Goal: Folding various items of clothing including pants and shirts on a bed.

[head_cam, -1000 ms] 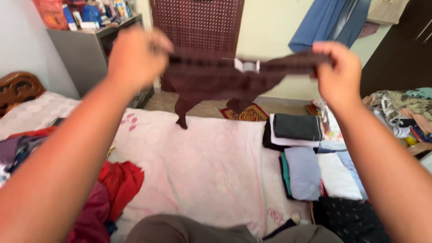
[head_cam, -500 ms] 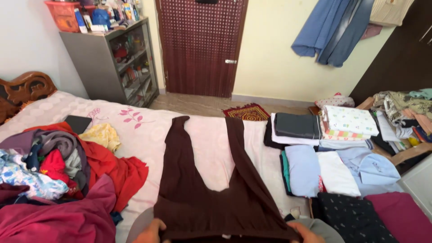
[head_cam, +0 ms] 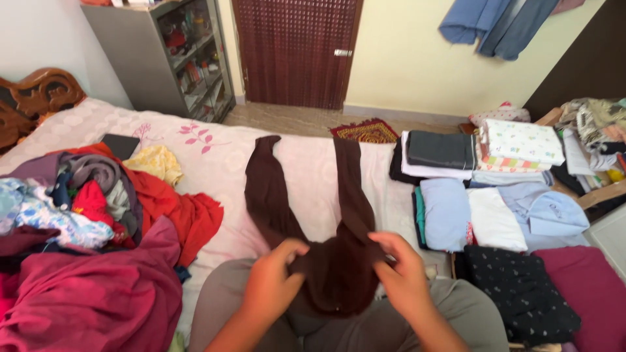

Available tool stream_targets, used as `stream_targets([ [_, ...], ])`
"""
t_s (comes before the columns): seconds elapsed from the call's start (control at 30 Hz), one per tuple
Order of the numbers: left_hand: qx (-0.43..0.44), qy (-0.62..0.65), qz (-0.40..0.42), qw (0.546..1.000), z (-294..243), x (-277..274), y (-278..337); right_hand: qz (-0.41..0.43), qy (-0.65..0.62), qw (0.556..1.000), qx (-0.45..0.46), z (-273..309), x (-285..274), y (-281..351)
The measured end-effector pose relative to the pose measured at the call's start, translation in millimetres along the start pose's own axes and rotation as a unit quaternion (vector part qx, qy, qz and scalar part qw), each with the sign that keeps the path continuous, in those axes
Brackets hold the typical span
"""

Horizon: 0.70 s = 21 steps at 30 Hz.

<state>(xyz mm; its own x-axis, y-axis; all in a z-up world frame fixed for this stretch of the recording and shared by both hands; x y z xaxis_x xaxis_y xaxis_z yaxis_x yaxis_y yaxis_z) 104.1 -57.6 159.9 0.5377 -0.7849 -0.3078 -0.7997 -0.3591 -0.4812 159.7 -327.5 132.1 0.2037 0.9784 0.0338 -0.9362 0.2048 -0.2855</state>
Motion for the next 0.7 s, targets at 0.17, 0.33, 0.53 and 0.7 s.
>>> stream_targets([
  [0.17, -0.027, 0.025, 0.086, 0.996, -42, 38, -19, 0.069, 0.066, 0.993, -0.075, 30, 73, 3],
  [0.33, -0.063, 0.040, 0.066, 0.995, -25, 33, -19, 0.063, 0.063, 0.996, -0.006, 23, 81, 3],
  [0.53, -0.121, 0.081, 0.043, 0.988, -3, 36, -15, 0.065, 0.045, 0.996, 0.030, 15, 85, 8],
  [0.7, -0.173, 0.073, 0.052, 0.981, 13, 46, -9, 0.053, 0.069, 0.996, 0.015, 23, 85, 8],
])
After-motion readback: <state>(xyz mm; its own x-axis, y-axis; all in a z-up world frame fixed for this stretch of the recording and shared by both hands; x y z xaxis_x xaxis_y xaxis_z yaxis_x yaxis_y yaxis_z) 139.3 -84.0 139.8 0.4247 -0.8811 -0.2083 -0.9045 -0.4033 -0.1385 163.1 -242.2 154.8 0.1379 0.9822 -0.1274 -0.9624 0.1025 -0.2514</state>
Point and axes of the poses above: each hand's wrist, its own y-axis away from the middle knuckle, its own x-axis out of the palm, z = x × y, the point moved 10 cm from there along -y, towards the middle knuckle, and after that the axes turned 15 degrees about -z, right-handed, at the moved point
